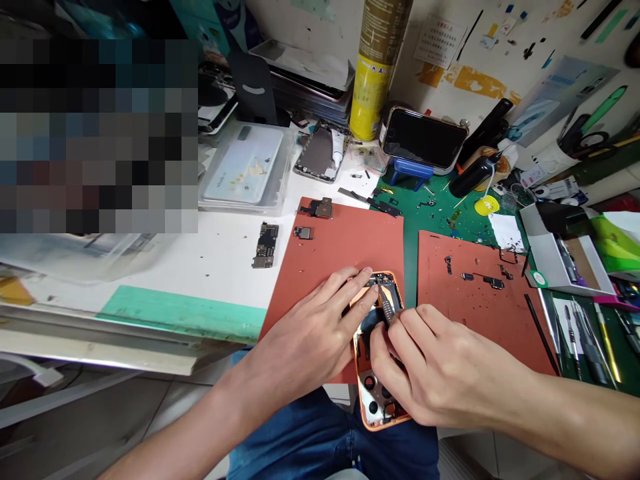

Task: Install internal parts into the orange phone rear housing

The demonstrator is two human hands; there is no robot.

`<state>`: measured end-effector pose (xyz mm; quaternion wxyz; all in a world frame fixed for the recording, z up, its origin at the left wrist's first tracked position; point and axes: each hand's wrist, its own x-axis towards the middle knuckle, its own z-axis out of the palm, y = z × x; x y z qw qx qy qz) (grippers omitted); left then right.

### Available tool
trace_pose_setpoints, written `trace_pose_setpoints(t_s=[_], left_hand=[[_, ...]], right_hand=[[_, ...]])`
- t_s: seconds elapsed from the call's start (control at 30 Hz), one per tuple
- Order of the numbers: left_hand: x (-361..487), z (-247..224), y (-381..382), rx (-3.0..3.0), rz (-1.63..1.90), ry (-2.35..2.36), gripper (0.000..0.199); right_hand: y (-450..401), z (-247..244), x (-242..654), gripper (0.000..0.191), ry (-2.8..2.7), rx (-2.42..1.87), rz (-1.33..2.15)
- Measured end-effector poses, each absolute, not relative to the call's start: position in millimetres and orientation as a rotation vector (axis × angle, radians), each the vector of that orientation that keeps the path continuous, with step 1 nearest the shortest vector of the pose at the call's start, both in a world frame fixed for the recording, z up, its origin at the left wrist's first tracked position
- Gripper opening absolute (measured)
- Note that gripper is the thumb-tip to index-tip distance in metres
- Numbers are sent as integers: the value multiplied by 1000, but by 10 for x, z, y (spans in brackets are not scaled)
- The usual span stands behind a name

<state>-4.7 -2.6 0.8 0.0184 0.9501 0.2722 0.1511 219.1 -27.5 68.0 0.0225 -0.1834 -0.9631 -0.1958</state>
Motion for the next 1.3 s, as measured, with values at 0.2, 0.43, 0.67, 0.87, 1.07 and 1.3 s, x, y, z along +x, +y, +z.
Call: trace_pose_setpoints(t_s=[0.2,0.43,0.67,0.87,1.07,1.3], left_hand=[[-53,-13,-28,2934,457,873,51],[-41,-3,-25,2944,459,867,51],[-34,11,-20,2945,457,878,50],[-44,-2,-20,2939,478,881,49],[-49,-6,-27,2952,463,865,51],[-40,17,-17,2984,509,857,48]], right_hand=[[-258,685,2155,28,-2994,-518,-580],[-246,659,2153,30,-2988,-551,-558],[-250,687,2168,27,-2978,-555,-578],[-240,682,2146,29,-2982,-519,-574],[-257,640,2169,29,-2959,-532,-601],[-242,686,2166,27,-2971,-537,-591]])
